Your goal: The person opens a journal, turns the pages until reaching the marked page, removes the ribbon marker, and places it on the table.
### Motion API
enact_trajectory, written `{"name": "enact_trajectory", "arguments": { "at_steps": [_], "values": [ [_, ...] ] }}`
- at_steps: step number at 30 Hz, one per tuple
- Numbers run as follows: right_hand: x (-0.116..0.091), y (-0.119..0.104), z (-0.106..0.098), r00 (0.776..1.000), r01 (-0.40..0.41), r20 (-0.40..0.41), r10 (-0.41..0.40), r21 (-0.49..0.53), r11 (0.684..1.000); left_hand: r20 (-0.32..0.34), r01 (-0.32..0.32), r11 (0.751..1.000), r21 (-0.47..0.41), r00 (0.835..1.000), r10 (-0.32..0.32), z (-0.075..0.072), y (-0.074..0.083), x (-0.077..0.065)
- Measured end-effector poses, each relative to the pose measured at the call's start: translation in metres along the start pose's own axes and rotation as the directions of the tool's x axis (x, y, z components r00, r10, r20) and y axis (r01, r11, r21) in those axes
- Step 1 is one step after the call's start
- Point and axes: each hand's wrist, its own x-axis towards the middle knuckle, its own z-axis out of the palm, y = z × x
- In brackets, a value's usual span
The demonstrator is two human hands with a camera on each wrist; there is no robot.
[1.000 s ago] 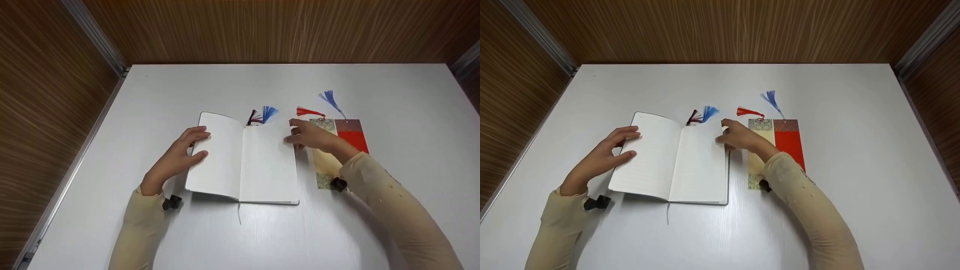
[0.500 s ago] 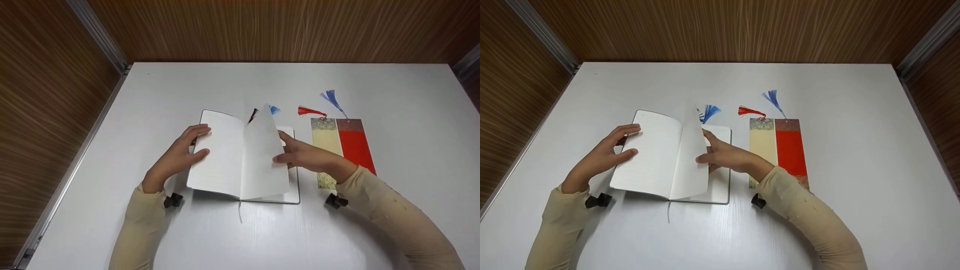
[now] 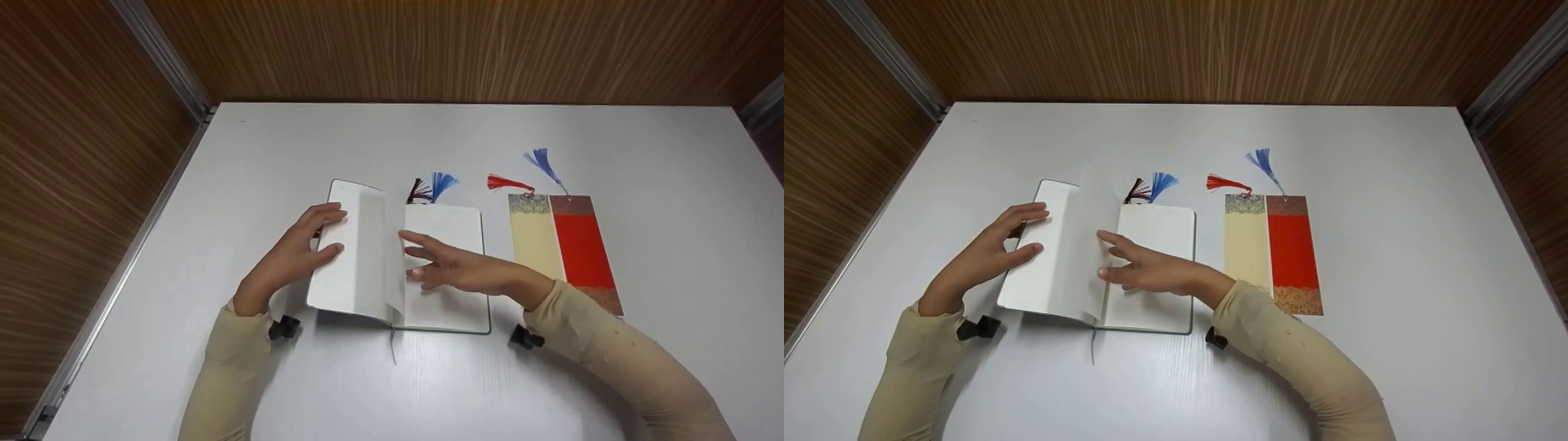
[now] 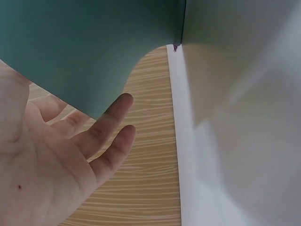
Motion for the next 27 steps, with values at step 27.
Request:
{"name": "enact_trajectory", "arguments": {
  "at_steps": [27],
  "values": [
    [0.02,-0.007,0.044,1.0,0.014,-0.013,-0.021,-0.445,0.896,-0.219,-0.104,0.995,-0.005,0.971,0.1,0.001,0.015,-0.001]
  ]
}}
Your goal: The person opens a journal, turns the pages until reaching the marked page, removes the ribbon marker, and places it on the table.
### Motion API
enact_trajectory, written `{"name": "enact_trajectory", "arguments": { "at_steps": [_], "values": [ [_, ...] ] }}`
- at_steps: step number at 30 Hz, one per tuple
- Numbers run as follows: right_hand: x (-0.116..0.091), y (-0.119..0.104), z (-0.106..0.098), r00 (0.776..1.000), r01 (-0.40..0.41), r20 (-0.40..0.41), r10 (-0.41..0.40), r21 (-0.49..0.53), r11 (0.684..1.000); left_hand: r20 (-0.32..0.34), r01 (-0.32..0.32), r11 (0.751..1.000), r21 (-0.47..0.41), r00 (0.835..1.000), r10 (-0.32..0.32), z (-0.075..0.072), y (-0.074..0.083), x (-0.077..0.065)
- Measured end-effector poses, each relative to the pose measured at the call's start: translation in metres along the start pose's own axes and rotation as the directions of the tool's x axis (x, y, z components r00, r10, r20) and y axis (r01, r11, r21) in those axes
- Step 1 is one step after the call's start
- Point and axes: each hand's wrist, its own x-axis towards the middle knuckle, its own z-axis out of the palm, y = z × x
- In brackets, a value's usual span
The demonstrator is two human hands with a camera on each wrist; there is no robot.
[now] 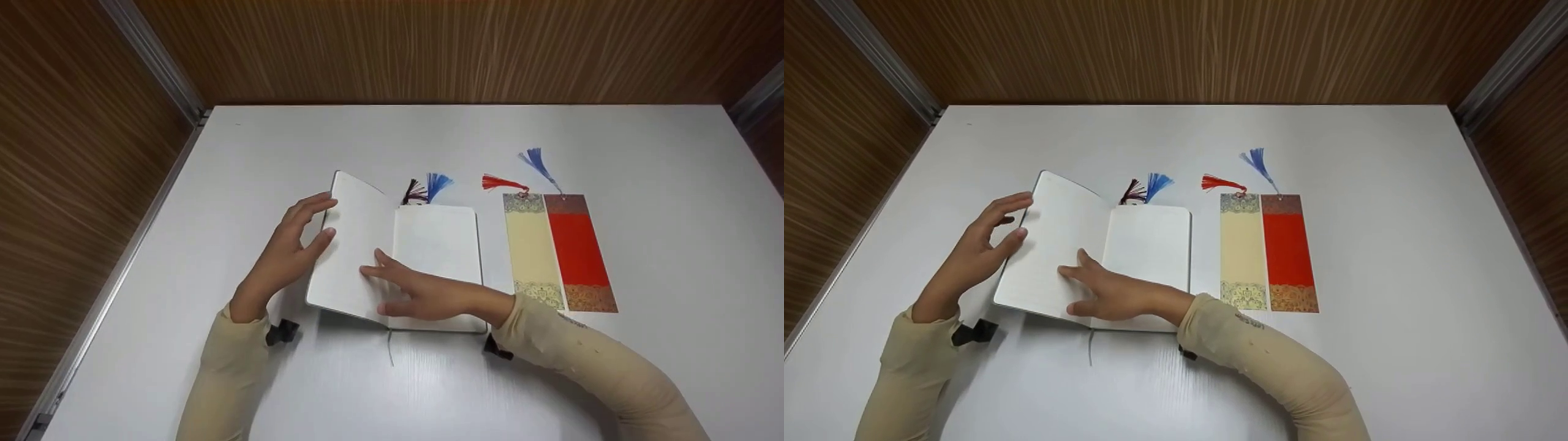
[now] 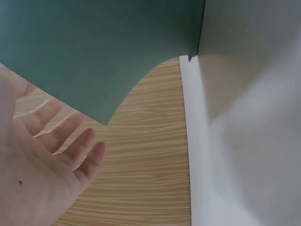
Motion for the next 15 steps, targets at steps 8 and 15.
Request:
{"name": "enact_trajectory", "arguments": {
  "at_steps": [8,15],
  "values": [
    [0.0011,0.0015,0.0006,1.0,0.011,0.009,-0.011,-0.022,1.0,0.081,0.007,1.0,0.001,0.997,-0.007,0.0015,-0.0015,-0.0011],
    [-0.0006,0.0041,-0.0042,0.999,0.036,0.028,-0.035,-0.034,0.999,0.19,0.026,0.999,-0.022,0.982,-0.021,0.0015,-0.0034,-0.0014]
  ]
}}
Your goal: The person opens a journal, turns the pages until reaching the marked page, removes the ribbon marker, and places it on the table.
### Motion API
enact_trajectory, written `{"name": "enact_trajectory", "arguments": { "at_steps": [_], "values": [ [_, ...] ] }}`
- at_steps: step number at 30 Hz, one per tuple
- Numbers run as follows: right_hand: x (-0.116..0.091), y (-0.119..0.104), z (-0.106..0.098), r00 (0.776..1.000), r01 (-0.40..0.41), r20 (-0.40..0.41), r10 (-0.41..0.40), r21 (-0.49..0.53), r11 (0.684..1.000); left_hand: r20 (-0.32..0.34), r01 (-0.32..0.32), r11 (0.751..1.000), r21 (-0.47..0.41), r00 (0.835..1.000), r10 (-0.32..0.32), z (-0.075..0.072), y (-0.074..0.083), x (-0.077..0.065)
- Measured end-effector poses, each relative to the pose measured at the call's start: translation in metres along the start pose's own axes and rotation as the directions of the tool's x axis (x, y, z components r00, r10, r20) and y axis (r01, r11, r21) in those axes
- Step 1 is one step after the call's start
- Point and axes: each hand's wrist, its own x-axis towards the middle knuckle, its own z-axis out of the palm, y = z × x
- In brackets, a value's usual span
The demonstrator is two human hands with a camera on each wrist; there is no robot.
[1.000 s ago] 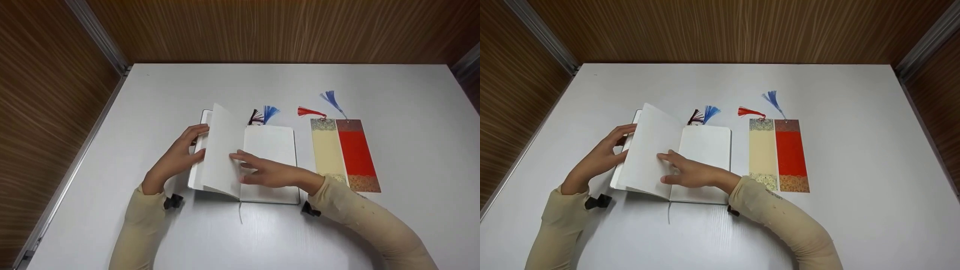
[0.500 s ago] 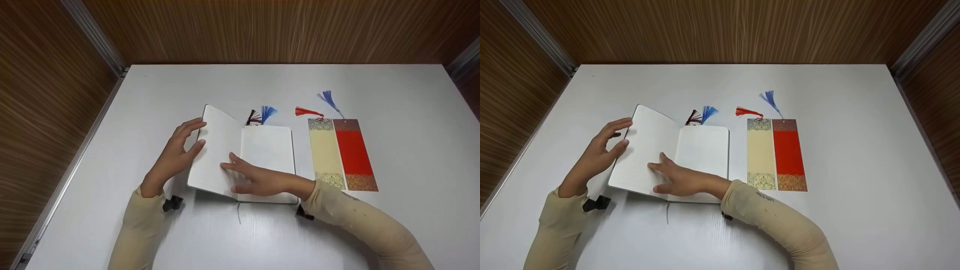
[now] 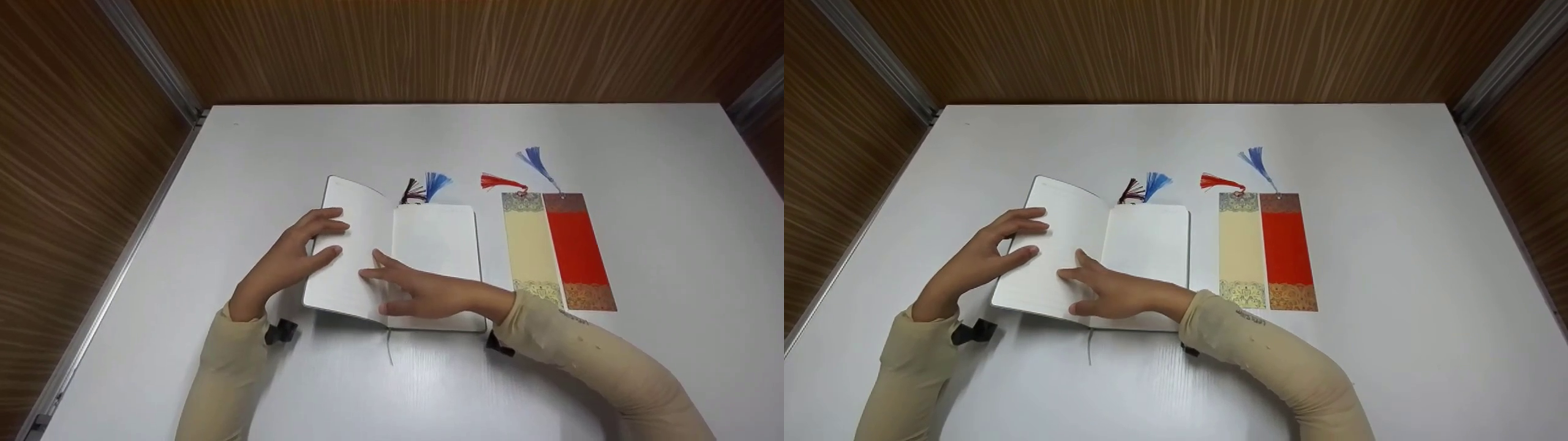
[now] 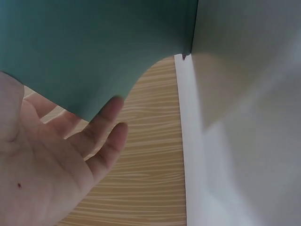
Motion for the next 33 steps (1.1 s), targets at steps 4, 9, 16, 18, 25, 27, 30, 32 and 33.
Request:
{"name": "enact_trajectory", "arguments": {
  "at_steps": [4,9,16,18,25,27,30,32,33],
  "values": [
    [-0.001,0.008,-0.014,1.0,0.008,-0.025,-0.008,-0.004,1.0,0.028,0.011,1.0,-0.007,1.0,-0.011,0.001,-0.002,0.001],
    [-0.004,0.028,-0.045,0.99,-0.059,-0.132,0.057,-0.006,0.998,0.048,0.027,0.999,-0.018,0.999,-0.026,0.002,-0.005,0.003],
    [-0.01,0.064,-0.088,0.946,-0.213,-0.245,0.214,0.032,0.977,0.06,0.034,0.999,-0.028,0.998,-0.032,0.001,-0.007,0.002],
    [-0.011,0.072,-0.096,0.931,-0.246,-0.273,0.244,0.028,0.969,0.062,0.036,0.999,-0.03,0.997,-0.035,0.001,-0.008,0.002],
    [-0.014,0.087,-0.112,0.898,-0.33,-0.319,0.302,-0.034,0.943,0.068,0.038,0.998,-0.04,0.997,-0.035,0.001,-0.007,0.0],
    [-0.015,0.089,-0.113,0.895,-0.345,-0.323,0.309,-0.061,0.937,0.069,0.036,0.999,-0.035,0.997,-0.034,0.001,-0.007,0.0],
    [-0.016,0.091,-0.113,0.889,-0.367,-0.324,0.323,-0.085,0.926,0.07,0.037,0.999,-0.029,0.997,-0.035,0.002,-0.008,0.0],
    [-0.016,0.091,-0.113,0.887,-0.373,-0.326,0.327,-0.087,0.924,0.072,0.038,0.999,-0.024,0.997,-0.036,0.002,-0.007,0.0],
    [-0.017,0.091,-0.112,0.886,-0.374,-0.328,0.328,-0.087,0.923,0.073,0.039,0.999,-0.022,0.997,-0.037,0.002,-0.007,0.0]
  ]
}}
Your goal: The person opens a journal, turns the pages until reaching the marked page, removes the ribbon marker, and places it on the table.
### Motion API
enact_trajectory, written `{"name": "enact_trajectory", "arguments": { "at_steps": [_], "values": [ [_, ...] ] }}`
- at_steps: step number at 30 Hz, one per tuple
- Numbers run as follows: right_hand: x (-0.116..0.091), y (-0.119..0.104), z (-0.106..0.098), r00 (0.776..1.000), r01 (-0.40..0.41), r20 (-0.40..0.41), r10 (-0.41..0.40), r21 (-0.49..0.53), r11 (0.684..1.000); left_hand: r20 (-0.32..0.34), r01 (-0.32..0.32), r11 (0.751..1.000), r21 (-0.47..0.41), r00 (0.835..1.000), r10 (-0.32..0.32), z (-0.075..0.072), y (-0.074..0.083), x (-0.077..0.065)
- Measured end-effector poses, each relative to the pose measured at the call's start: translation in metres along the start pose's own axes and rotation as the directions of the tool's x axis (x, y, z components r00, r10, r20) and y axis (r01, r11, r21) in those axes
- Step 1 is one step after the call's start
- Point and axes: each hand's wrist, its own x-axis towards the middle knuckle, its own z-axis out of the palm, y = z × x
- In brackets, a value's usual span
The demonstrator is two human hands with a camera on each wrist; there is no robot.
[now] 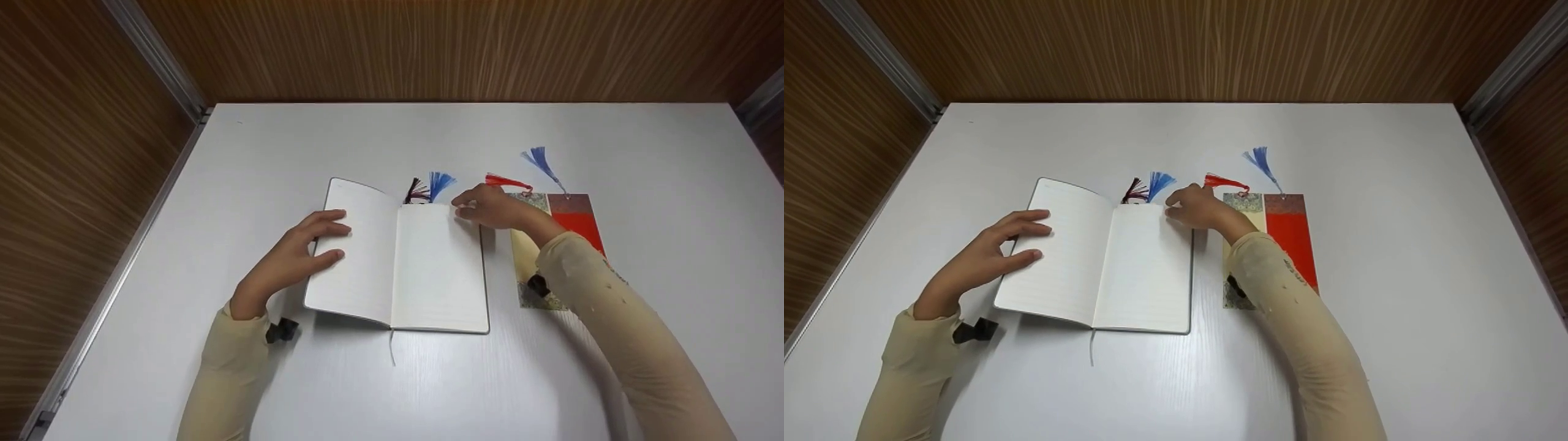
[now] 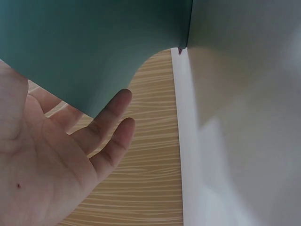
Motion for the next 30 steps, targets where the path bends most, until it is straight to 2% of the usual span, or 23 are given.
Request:
{"name": "enact_trajectory", "arguments": {
  "at_steps": [4,10,13,16,18,20,24,26,30],
  "values": [
    [-0.001,0.001,0.0,0.999,-0.004,-0.042,0.005,0.026,1.0,0.003,-0.003,1.0,0.017,1.0,0.003,0.0,0.0,0.0],
    [0.001,0.005,0.002,0.983,-0.023,-0.181,0.038,0.087,0.996,0.009,0.011,1.0,0.02,1.0,-0.011,-0.001,-0.002,-0.001],
    [0.003,0.007,0.002,0.977,-0.047,-0.199,0.082,0.173,0.984,0.012,0.016,1.0,0.013,1.0,-0.017,-0.001,-0.003,-0.002],
    [0.002,0.009,0.002,0.977,-0.097,-0.156,0.146,0.288,0.953,0.008,0.01,1.0,0.016,1.0,-0.01,-0.001,-0.005,-0.002],
    [-0.001,0.009,0.004,0.98,-0.14,-0.087,0.181,0.355,0.924,0.006,0.005,1.0,0.018,1.0,-0.005,-0.001,-0.006,-0.002],
    [-0.005,0.008,0.006,0.979,-0.183,-0.013,0.203,0.378,0.907,0.007,0.006,1.0,0.024,1.0,-0.006,-0.001,-0.007,-0.001],
    [-0.015,0.003,0.009,0.976,-0.215,0.109,0.188,0.371,0.903,0.005,0.016,1.0,0.018,1.0,-0.016,-0.001,-0.011,0.002],
    [-0.02,0.0,0.009,0.976,-0.212,0.134,0.173,0.38,0.901,0.006,0.014,1.0,0.017,1.0,-0.014,-0.001,-0.011,0.004],
    [-0.027,-0.001,0.007,0.978,-0.197,0.148,0.146,0.445,0.874,0.009,0.005,1.0,0.023,1.0,-0.005,-0.002,-0.012,0.008]
  ]
}}
